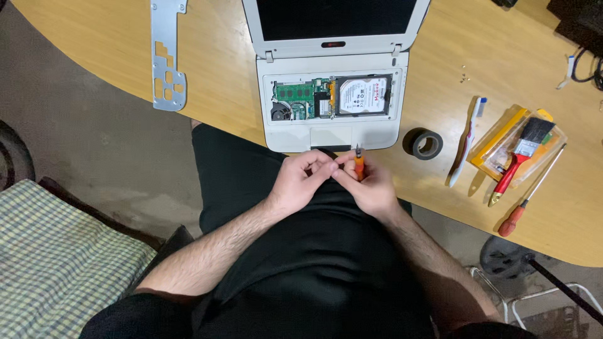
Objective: The person uses a screwdriver to remove screws from the internal components of a white laptop. They then place a metal backplate over the exposed components and secure it with screws.
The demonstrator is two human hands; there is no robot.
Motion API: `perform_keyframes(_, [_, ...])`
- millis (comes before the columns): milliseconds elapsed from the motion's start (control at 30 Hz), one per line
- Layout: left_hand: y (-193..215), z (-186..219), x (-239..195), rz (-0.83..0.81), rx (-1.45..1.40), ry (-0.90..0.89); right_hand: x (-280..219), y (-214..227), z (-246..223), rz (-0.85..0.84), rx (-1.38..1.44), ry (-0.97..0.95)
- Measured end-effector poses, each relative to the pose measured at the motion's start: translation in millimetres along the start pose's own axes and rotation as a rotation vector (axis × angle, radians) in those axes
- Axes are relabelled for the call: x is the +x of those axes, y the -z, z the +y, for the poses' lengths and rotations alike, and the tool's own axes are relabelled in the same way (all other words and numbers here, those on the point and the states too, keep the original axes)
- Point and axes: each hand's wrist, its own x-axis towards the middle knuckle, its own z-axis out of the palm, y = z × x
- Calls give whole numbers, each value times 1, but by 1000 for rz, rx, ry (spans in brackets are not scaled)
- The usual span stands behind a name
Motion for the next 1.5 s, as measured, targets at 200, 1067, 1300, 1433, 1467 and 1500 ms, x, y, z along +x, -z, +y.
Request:
perform_keyframes(200, [-3, 10, 5, -8, 70, 35, 1, -3, -19, 194, -444, 337])
perform_keyframes(1067, [22, -8, -21, -20, 558, -134, -57, 170, 16, 713, -1455, -61])
perform_keyframes(1300, [28, -15, -25, 69, 572, -113, -55, 149, -14, 724, -1407, -144])
perform_keyframes(1433, [28, 7, -17, 126, 606, -198, -61, 149, -13, 730, -1353, -119])
perform_keyframes(1467, [27, 11, -14, 143, 700, -287, -62, 145, -16, 743, -1256, -153])
perform_keyframes(1500, [26, 16, -11, 162, 794, -376, -63, 142, -20, 752, -1159, -184])
